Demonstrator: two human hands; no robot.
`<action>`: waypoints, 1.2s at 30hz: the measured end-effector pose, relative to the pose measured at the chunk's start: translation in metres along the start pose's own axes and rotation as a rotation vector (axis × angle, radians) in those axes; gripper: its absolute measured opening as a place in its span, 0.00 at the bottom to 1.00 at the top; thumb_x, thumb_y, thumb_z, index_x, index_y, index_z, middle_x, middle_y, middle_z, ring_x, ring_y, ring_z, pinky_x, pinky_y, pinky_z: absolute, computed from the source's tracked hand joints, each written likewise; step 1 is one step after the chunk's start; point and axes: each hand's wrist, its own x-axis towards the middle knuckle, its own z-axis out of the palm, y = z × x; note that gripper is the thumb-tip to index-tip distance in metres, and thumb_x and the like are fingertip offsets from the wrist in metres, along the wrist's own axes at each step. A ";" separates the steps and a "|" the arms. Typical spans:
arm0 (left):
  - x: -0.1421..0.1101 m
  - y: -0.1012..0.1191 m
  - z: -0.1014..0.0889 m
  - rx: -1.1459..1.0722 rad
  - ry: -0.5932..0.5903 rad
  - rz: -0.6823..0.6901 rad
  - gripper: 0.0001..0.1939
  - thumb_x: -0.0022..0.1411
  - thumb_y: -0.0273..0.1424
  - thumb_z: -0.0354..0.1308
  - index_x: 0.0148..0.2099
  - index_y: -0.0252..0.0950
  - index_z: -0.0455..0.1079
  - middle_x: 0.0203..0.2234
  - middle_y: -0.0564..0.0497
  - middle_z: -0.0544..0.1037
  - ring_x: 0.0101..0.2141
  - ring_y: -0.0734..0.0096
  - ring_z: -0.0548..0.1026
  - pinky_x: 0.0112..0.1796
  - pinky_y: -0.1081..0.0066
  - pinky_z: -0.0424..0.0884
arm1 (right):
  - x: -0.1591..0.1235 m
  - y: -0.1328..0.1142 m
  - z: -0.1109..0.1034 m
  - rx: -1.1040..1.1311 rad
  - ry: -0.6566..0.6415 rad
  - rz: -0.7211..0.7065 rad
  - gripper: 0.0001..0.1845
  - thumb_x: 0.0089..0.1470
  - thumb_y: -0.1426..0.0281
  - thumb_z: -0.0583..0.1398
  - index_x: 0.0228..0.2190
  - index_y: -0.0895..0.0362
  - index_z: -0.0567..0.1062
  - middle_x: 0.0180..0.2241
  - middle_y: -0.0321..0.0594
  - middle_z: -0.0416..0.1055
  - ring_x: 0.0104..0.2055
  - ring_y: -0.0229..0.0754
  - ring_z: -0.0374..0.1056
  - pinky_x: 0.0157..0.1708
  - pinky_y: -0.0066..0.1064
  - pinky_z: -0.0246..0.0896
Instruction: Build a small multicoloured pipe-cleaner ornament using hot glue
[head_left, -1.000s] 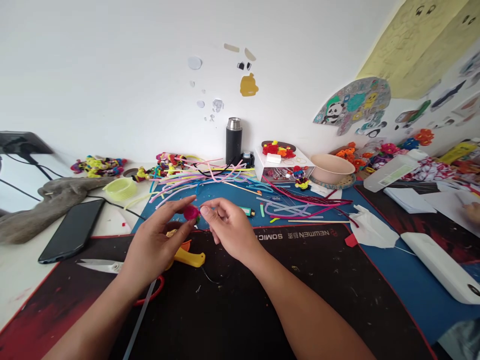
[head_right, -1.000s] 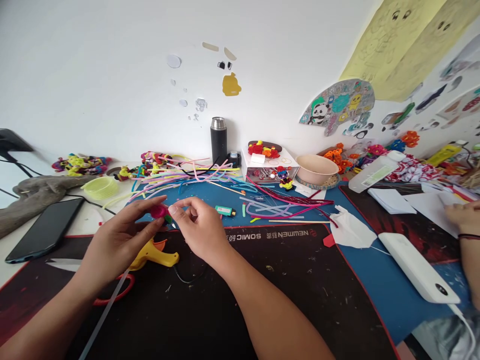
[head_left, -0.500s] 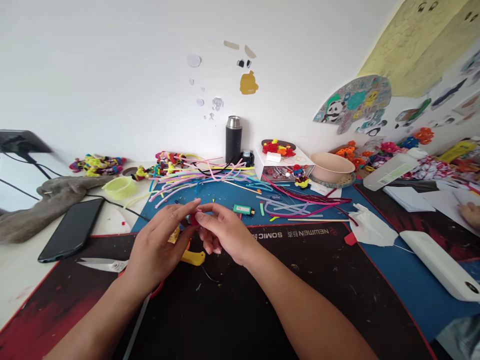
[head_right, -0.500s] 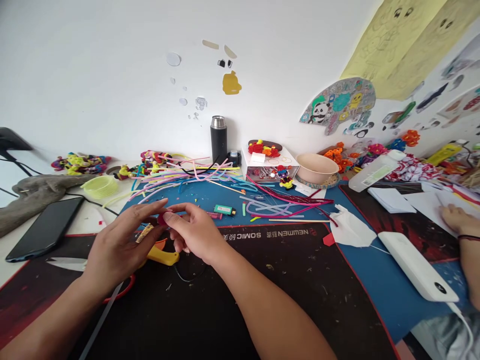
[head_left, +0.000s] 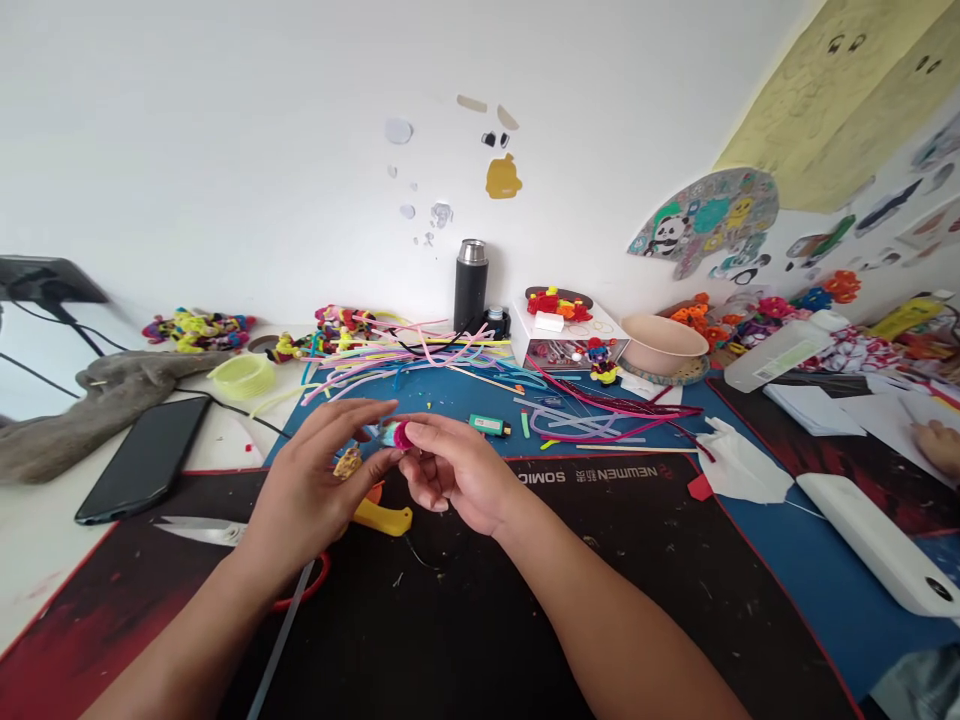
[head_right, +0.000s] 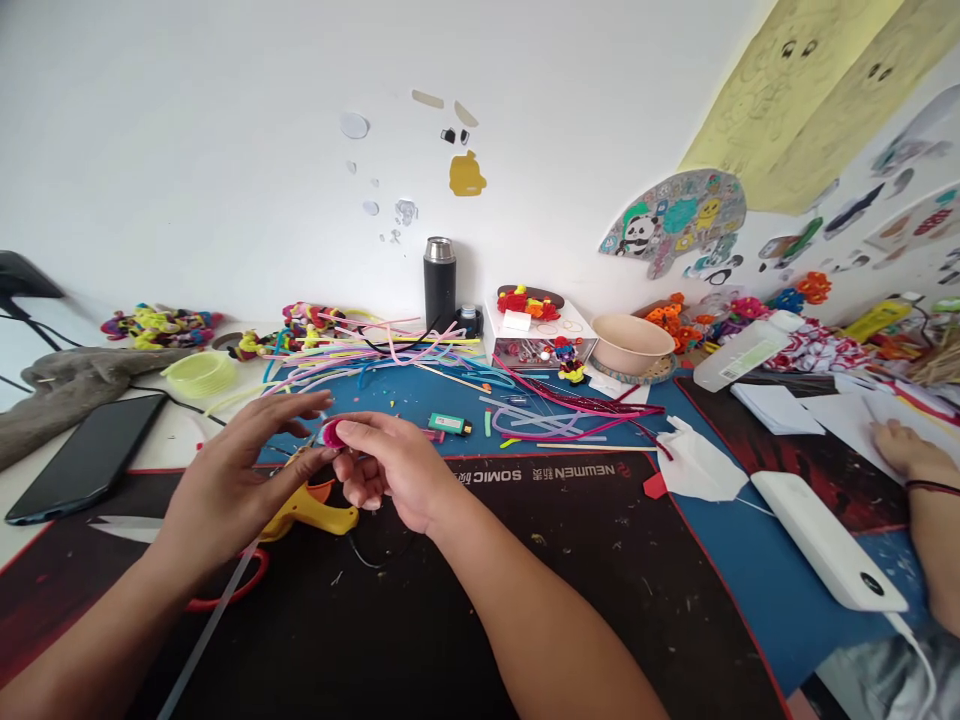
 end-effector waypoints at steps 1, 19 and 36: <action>0.001 0.000 -0.001 0.004 0.001 0.028 0.15 0.77 0.38 0.63 0.62 0.46 0.76 0.51 0.48 0.82 0.44 0.61 0.82 0.47 0.62 0.79 | 0.000 0.000 0.000 0.003 -0.003 0.003 0.23 0.53 0.52 0.73 0.39 0.55 0.76 0.23 0.28 0.72 0.16 0.31 0.62 0.13 0.25 0.42; 0.002 0.007 0.003 0.125 0.105 0.270 0.11 0.75 0.23 0.61 0.55 0.39 0.78 0.43 0.46 0.84 0.42 0.60 0.81 0.45 0.61 0.77 | 0.003 0.015 -0.007 0.086 -0.052 0.074 0.25 0.58 0.48 0.73 0.37 0.54 0.72 0.22 0.26 0.68 0.17 0.31 0.59 0.17 0.25 0.44; 0.002 0.011 0.004 0.100 0.165 0.234 0.10 0.74 0.22 0.63 0.52 0.40 0.78 0.41 0.47 0.84 0.41 0.61 0.81 0.45 0.61 0.77 | 0.003 0.013 0.000 0.125 -0.125 0.122 0.28 0.60 0.44 0.69 0.30 0.52 0.67 0.19 0.25 0.63 0.16 0.32 0.56 0.18 0.30 0.42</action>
